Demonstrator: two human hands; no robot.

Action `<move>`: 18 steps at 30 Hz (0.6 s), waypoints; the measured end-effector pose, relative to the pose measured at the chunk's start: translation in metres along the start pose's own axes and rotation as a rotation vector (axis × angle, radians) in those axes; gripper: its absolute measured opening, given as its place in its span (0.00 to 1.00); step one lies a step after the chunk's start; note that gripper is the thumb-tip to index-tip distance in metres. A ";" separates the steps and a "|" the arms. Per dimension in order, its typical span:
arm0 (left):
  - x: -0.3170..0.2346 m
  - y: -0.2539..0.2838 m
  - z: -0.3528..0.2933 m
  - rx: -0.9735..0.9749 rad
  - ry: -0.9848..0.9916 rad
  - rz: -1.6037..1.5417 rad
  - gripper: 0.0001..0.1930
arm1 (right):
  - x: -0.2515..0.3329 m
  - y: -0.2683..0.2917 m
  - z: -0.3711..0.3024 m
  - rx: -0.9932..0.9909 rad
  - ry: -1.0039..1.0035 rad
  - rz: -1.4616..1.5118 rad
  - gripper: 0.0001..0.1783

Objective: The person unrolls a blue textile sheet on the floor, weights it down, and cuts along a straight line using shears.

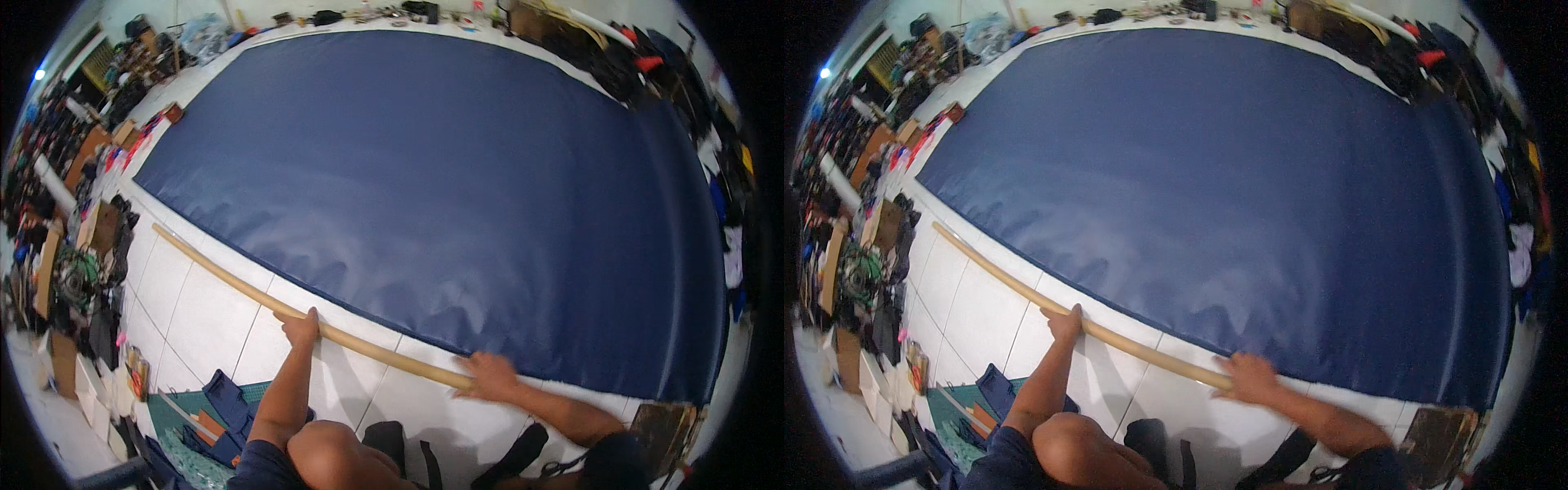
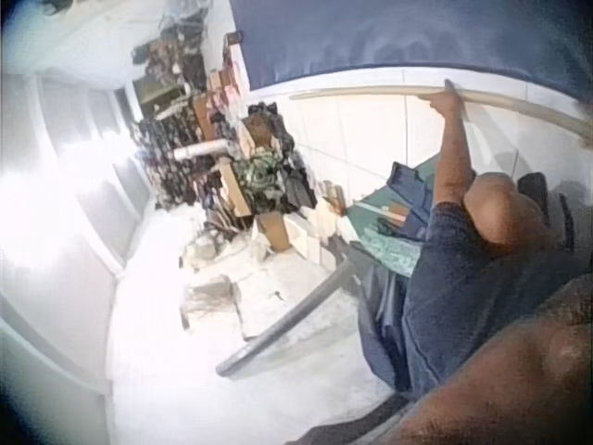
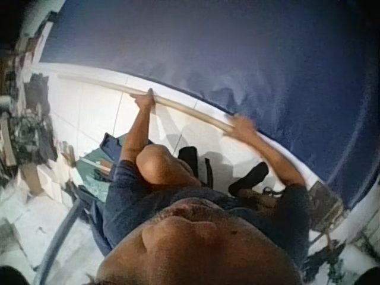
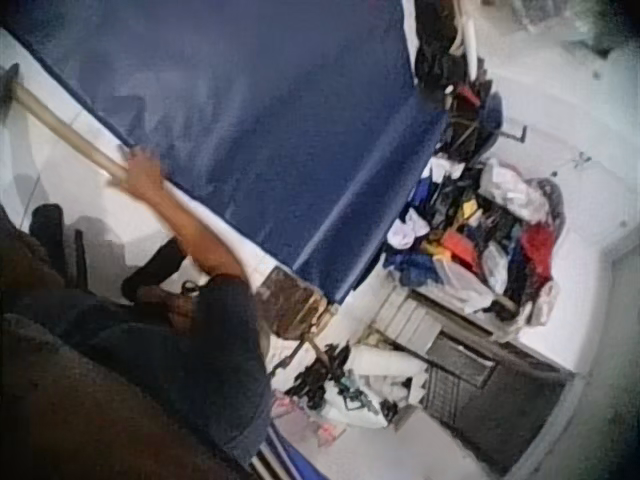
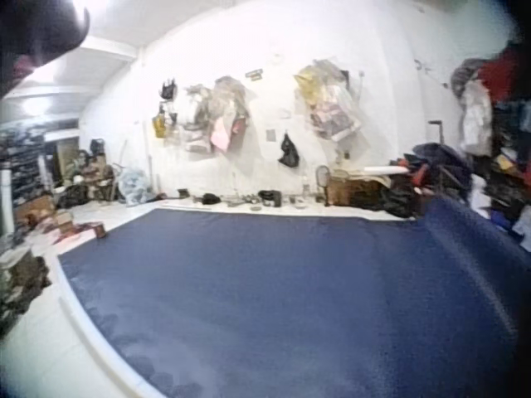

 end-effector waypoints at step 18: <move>-0.107 -0.064 -0.001 -0.015 -0.879 0.218 0.46 | -0.042 0.031 0.092 -0.402 -0.026 -0.091 0.29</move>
Point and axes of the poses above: each hand's wrist, its own z-axis towards the middle knuckle, its own y-axis out of the back of the hand, x = y × z, the point moved 3 cm from there along z, towards the middle knuckle, and after that the axes turned 8 degrees about z, right-handed, at the moved point
